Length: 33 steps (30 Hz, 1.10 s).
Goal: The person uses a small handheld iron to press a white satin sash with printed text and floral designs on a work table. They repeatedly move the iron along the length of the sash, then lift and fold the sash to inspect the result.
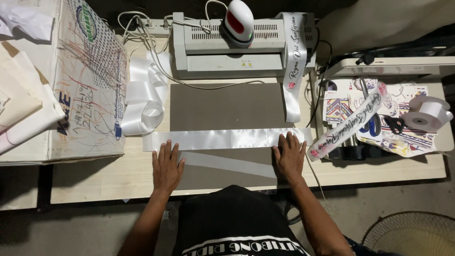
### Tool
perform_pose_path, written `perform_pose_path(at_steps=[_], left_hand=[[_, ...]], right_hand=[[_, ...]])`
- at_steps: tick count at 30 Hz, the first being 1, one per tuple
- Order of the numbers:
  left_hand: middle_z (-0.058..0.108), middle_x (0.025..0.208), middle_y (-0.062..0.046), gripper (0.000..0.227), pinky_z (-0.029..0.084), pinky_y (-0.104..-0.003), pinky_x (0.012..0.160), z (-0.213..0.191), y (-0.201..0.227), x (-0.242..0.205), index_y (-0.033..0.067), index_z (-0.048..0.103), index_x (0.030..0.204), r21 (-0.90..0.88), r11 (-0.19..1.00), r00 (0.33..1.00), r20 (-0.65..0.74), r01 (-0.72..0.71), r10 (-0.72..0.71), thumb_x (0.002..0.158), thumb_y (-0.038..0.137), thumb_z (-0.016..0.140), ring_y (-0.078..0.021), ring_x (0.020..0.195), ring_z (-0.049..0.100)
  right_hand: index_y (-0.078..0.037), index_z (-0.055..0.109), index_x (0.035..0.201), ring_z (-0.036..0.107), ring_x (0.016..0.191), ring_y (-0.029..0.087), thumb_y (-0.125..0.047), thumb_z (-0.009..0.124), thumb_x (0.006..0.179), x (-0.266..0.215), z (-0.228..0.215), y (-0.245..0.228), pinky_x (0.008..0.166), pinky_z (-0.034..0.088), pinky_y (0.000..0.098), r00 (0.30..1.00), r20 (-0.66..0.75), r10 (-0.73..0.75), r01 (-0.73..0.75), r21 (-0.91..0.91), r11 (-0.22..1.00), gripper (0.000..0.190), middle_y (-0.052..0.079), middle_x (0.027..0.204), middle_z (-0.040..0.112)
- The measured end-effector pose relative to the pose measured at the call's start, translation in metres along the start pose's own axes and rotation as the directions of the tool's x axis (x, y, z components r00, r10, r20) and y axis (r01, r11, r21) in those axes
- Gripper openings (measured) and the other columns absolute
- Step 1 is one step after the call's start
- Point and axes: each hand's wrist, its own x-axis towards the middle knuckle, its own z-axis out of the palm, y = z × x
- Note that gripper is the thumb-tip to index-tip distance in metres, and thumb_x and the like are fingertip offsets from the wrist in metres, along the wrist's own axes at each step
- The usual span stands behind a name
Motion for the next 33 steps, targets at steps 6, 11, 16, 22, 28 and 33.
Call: perform_pose_path(at_steps=[6,11,16,22,28,33], left_hand=[[0.035,0.163,-0.013,0.058,0.022,-0.058,0.123,-0.006,-0.001,0.001,0.012,0.049,0.149,0.023,1.0,1.0,0.021,0.001,-0.002,0.101,0.044,0.049,-0.0313,0.151,0.033],[0.039,0.16,-0.013,0.055,0.022,-0.058,0.123,-0.007,0.001,0.003,0.0116,0.053,0.147,0.056,0.998,1.0,0.018,-0.019,0.018,0.102,0.044,0.047,-0.0307,0.149,0.035],[0.04,0.16,-0.014,0.055,0.022,-0.058,0.122,-0.007,0.001,0.005,0.0106,0.053,0.146,0.029,0.999,1.0,-0.004,-0.022,0.023,0.102,0.044,0.047,-0.0312,0.15,0.035],[0.041,0.159,-0.015,0.055,0.023,-0.058,0.121,-0.013,0.002,0.006,0.0107,0.054,0.146,0.033,0.999,0.999,0.036,-0.013,0.012,0.101,0.043,0.048,-0.0311,0.149,0.035],[0.043,0.158,-0.015,0.054,0.023,-0.058,0.122,-0.014,0.004,0.006,0.0105,0.056,0.144,0.044,0.999,1.0,0.005,-0.026,0.026,0.101,0.043,0.049,-0.0307,0.149,0.036],[0.044,0.157,-0.014,0.054,0.024,-0.057,0.122,-0.015,0.004,0.007,0.0106,0.056,0.144,0.055,0.998,1.0,-0.013,-0.027,0.028,0.101,0.043,0.05,-0.0298,0.148,0.036]], right_hand=[[-0.008,0.062,0.132,0.052,0.124,0.035,-0.032,0.07,0.097,0.04,-0.01,0.024,0.117,0.032,0.0576,0.988,-0.116,0.105,-0.102,0.032,0.994,0.044,0.016,0.127,0.061],[-0.011,0.075,0.105,0.061,0.108,0.038,-0.046,0.078,0.088,0.076,-0.02,0.036,0.092,0.046,0.0525,0.963,0.097,0.25,-0.247,-0.046,0.968,0.039,0.016,0.109,0.068],[-0.011,0.077,0.098,0.067,0.098,0.037,-0.055,0.081,0.079,0.101,0.003,0.066,0.085,0.05,0.0526,0.9,0.273,0.341,-0.363,0.034,0.931,0.047,0.014,0.096,0.073],[-0.012,0.068,0.09,0.071,0.088,0.03,-0.05,0.081,0.077,0.102,0.031,0.083,0.089,0.046,0.0492,0.887,0.323,0.329,-0.391,0.149,0.908,0.042,0.008,0.085,0.074],[-0.012,0.061,0.086,0.068,0.081,0.029,-0.05,0.083,0.078,0.099,0.015,0.075,0.088,0.045,0.0446,0.864,0.342,0.369,-0.447,0.183,0.876,0.045,0.008,0.079,0.071],[-0.01,0.06,0.085,0.064,0.074,0.025,-0.047,0.085,0.077,0.096,0.01,0.073,0.081,0.047,0.0406,0.871,0.341,0.353,-0.448,0.26,0.855,0.045,0.007,0.075,0.067]])
